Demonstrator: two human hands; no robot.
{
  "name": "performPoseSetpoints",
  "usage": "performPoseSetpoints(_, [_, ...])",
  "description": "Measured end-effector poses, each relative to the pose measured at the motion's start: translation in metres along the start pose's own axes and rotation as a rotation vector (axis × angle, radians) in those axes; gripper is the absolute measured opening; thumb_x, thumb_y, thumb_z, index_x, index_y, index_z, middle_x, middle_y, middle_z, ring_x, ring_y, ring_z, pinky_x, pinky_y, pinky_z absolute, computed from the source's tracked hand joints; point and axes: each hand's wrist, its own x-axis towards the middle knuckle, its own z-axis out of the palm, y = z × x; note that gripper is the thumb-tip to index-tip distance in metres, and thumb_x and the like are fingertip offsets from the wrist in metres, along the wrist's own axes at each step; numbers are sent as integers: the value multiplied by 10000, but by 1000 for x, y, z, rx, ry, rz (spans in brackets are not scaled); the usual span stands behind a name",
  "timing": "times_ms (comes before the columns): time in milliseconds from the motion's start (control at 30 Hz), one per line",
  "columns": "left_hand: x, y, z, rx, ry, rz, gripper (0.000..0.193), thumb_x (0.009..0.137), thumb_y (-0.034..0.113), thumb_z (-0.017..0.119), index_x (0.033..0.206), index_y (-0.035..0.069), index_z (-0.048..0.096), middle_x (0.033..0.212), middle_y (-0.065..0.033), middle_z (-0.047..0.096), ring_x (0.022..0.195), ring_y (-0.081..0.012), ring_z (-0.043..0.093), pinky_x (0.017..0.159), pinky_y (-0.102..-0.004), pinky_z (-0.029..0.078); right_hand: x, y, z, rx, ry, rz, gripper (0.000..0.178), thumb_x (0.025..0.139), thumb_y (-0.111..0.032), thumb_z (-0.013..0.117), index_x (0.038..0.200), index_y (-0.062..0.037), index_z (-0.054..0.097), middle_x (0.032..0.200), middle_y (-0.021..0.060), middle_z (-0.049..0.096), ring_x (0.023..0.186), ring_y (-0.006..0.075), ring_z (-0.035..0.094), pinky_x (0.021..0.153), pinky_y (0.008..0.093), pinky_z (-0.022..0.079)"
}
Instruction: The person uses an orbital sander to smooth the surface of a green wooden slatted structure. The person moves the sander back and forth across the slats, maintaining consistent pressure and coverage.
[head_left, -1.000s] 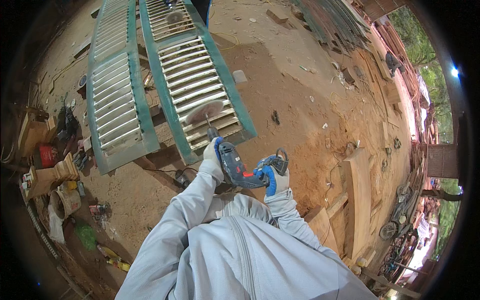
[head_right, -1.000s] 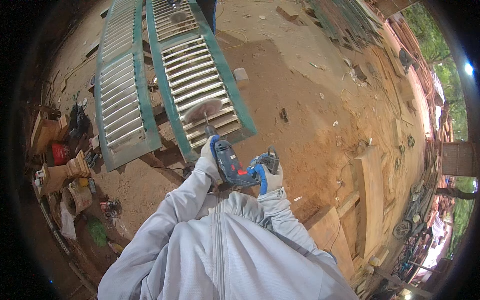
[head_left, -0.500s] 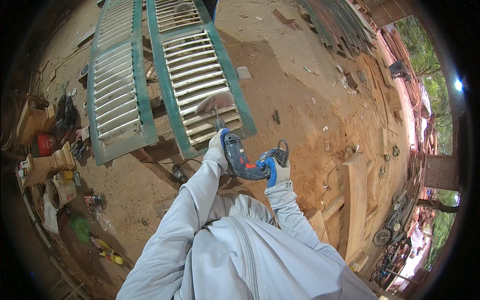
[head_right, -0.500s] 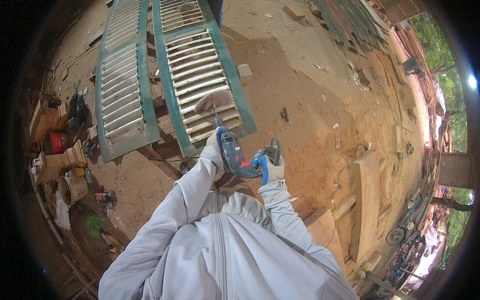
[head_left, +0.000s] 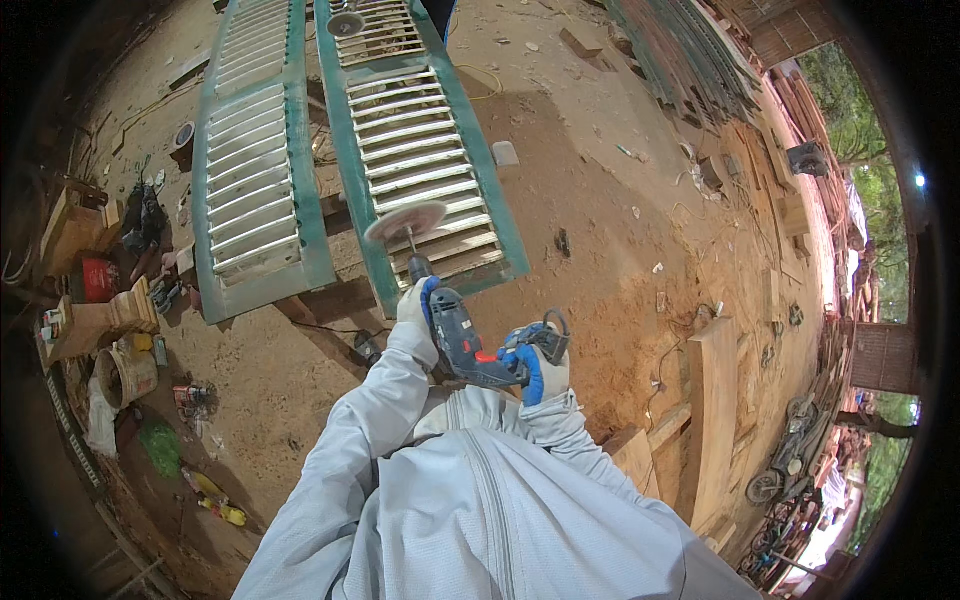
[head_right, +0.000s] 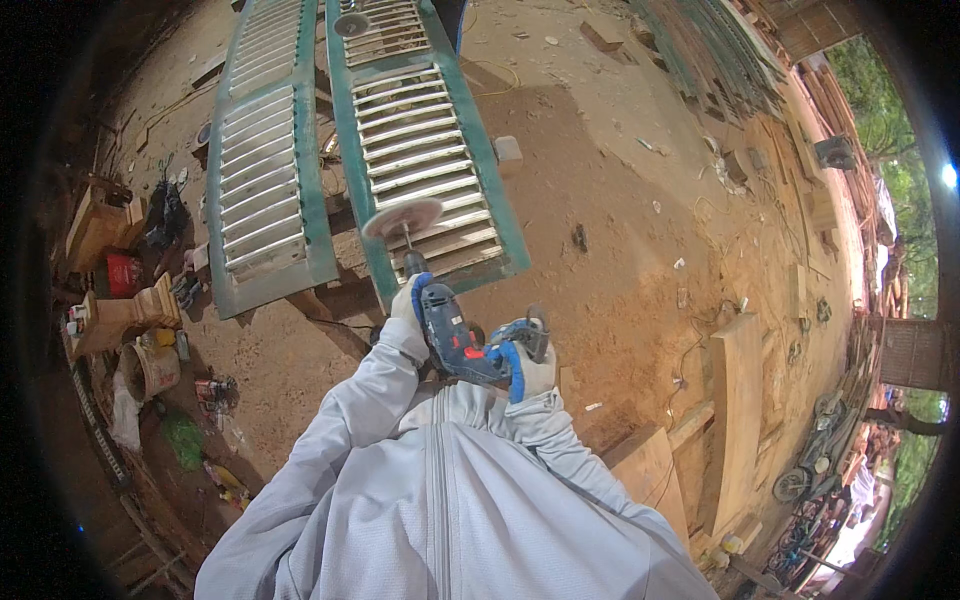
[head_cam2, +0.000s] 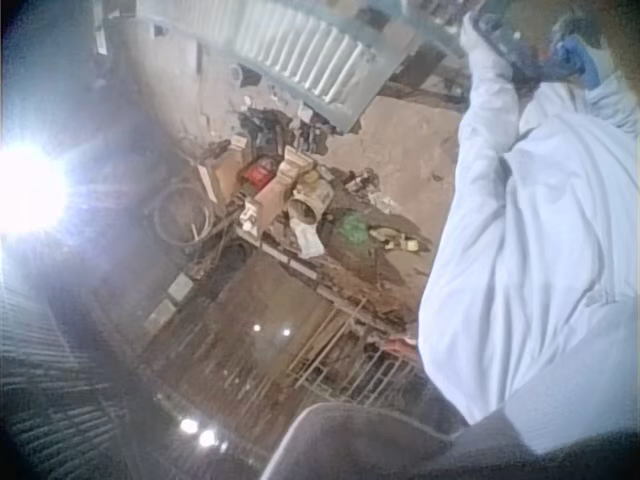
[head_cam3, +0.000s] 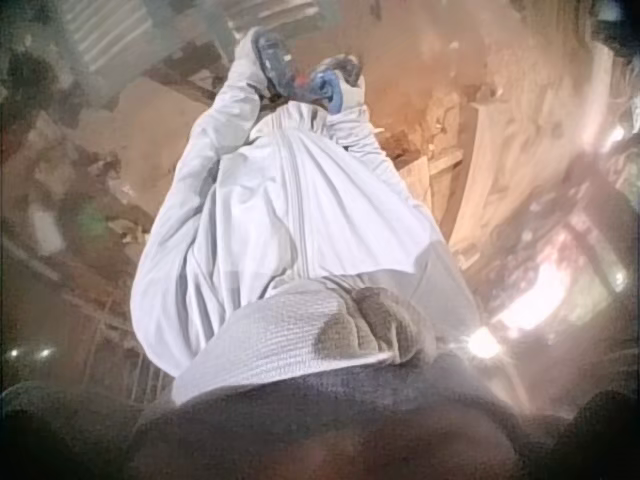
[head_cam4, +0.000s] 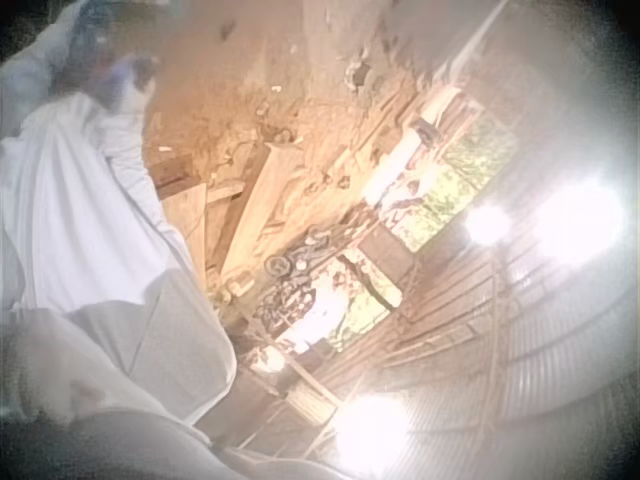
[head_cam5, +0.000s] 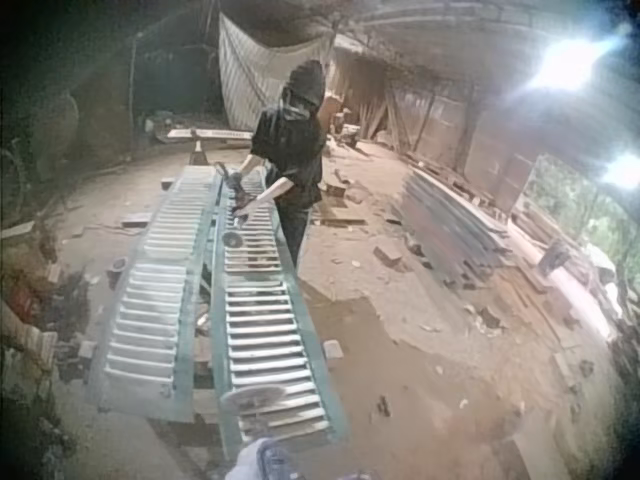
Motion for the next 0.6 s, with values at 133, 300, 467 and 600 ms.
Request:
performPoseSetpoints(133, [-11, 27, -4, -66, -20, 30, 269, 889, 368, 635, 842, 106, 674, 757, -91, 698, 624, -252, 659, 620, -390, 560, 6, 10, 13, 118, -48, 5, 280, 858, 120, 625, 1105, -2, 581, 942, 156, 665, 753, 229, 671, 673, 354, 588])
performPoseSetpoints(300, [-2, 54, -30, -77, -55, 20, 330, 905, 425, 600, 830, 116, 686, 751, -108, 696, 632, -300, 656, 651, -419, 573, 21, 18, 40, 9, -80, 58, 242, 860, 95, 651, 1071, -11, 597, 886, 119, 672, 747, 207, 664, 671, 337, 578])
performPoseSetpoints(467, [-13, 45, -24, -101, -48, 29, 309, 929, 404, 580, 805, 134, 665, 737, -95, 689, 613, -286, 648, 625, -431, 567, 5, 19, 35, -4, -1, 56, 249, 829, 97, 607, 1052, -15, 594, 917, 137, 660, 739, 237, 680, 692, 353, 592])
performPoseSetpoints(600, [-24, 21, -26, -92, -39, -5, 289, 925, 381, 590, 802, 128, 655, 733, -80, 690, 605, -261, 645, 607, -405, 558, -15, 11, 27, -1, 77, 72, 246, 823, 119, 585, 1027, -16, 603, 909, 136, 657, 740, 233, 672, 681, 350, 586])
